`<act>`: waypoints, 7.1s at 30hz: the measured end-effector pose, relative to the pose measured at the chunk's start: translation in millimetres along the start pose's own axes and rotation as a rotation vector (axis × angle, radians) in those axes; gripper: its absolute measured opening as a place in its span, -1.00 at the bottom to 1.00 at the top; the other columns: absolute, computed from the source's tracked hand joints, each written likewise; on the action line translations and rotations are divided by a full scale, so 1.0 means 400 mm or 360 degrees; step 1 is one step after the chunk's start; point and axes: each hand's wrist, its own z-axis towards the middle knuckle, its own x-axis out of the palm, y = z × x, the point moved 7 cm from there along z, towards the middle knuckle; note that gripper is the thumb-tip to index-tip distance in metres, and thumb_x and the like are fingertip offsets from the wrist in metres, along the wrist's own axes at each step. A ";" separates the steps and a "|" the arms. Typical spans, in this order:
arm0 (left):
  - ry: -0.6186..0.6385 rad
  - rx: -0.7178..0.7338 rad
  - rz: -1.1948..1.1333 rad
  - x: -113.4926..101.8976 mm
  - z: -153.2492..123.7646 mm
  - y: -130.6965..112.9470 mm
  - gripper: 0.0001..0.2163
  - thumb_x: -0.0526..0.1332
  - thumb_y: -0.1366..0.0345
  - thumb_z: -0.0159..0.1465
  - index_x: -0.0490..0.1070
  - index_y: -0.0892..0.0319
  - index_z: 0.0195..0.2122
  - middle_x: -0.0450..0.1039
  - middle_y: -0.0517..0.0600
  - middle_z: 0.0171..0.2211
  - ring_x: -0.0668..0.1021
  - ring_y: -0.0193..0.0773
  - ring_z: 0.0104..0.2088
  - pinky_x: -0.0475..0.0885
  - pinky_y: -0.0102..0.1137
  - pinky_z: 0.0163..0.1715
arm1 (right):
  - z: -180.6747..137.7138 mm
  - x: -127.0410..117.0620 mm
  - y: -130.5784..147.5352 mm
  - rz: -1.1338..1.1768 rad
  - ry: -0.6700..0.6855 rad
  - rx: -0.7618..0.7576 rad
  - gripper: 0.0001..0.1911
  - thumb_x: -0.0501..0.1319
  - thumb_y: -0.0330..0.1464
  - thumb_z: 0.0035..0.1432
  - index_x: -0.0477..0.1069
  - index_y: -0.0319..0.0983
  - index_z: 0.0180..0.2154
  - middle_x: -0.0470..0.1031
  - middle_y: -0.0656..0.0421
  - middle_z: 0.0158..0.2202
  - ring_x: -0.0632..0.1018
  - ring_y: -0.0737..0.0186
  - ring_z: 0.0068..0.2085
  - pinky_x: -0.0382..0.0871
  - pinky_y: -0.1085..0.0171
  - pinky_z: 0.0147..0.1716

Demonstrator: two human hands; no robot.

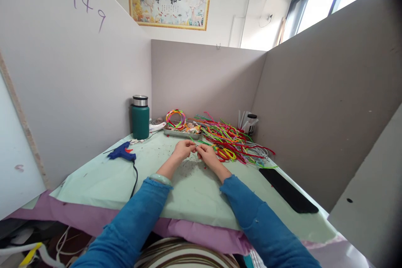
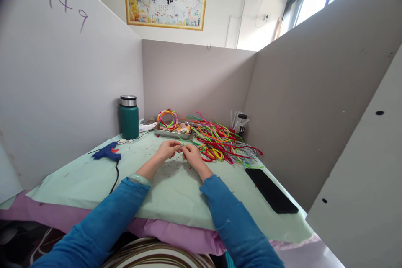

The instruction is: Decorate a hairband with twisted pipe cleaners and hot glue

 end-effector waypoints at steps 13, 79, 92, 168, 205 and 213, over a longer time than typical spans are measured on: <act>0.0040 0.0011 0.0179 0.002 0.009 0.011 -0.84 0.13 0.37 0.06 0.44 0.26 -0.34 0.39 -0.11 -0.58 0.24 -0.52 -0.72 0.12 -0.54 -0.72 | -0.001 0.002 0.002 -0.0061 0.0052 0.0009 -0.70 0.07 -0.22 0.10 0.41 -0.27 -0.49 0.30 0.26 -0.65 0.26 0.42 -0.60 0.09 0.40 -0.58; 0.0037 0.0052 0.0252 0.000 0.011 0.014 -0.74 0.13 0.17 0.08 0.46 0.28 -0.47 0.42 -0.04 -0.56 0.23 -0.49 -0.66 0.08 -0.53 -0.67 | -0.011 0.002 0.009 -0.0127 0.0093 0.0039 -0.67 0.03 -0.19 0.12 0.41 -0.27 -0.46 0.32 0.25 -0.64 0.26 0.41 -0.62 0.10 0.40 -0.60; 0.0072 0.0084 0.0191 0.009 0.018 0.023 -0.76 0.13 0.27 0.05 0.48 0.28 -0.33 0.42 -0.06 -0.54 0.24 -0.50 -0.68 0.13 -0.54 -0.67 | -0.009 0.002 0.005 -0.0119 0.0094 0.0064 -0.67 0.04 -0.19 0.12 0.41 -0.27 -0.47 0.31 0.26 -0.65 0.25 0.42 -0.64 0.09 0.39 -0.62; -0.0138 0.0047 0.1167 -0.013 0.004 -0.001 -0.81 0.14 0.29 0.14 0.54 0.14 -0.34 0.57 0.00 -0.38 0.53 -0.31 -0.32 0.32 -0.52 -0.32 | -0.022 -0.008 0.053 -0.1077 -0.0038 -0.0442 -0.81 0.09 -0.33 0.16 0.46 -0.21 -0.36 0.50 0.17 -0.44 0.44 0.27 -0.40 0.15 0.35 -0.41; 0.0035 0.0168 0.1445 0.009 -0.029 -0.033 -0.76 0.12 0.27 0.17 0.54 0.09 -0.23 0.56 0.03 -0.24 0.52 -0.23 -0.20 0.34 -0.46 -0.18 | -0.025 -0.007 0.054 -0.1135 0.0010 -0.0409 -0.82 0.10 -0.34 0.16 0.45 -0.22 -0.39 0.49 0.17 -0.47 0.43 0.29 -0.42 0.11 0.35 -0.45; 0.0072 0.0223 0.1534 0.013 -0.031 -0.034 -0.76 0.10 0.28 0.16 0.54 0.08 -0.25 0.56 0.03 -0.27 0.52 -0.24 -0.24 0.33 -0.46 -0.20 | -0.025 -0.007 0.046 -0.1139 0.0060 -0.0349 -0.82 0.10 -0.35 0.15 0.46 -0.21 -0.40 0.49 0.17 -0.48 0.42 0.29 -0.43 0.08 0.37 -0.48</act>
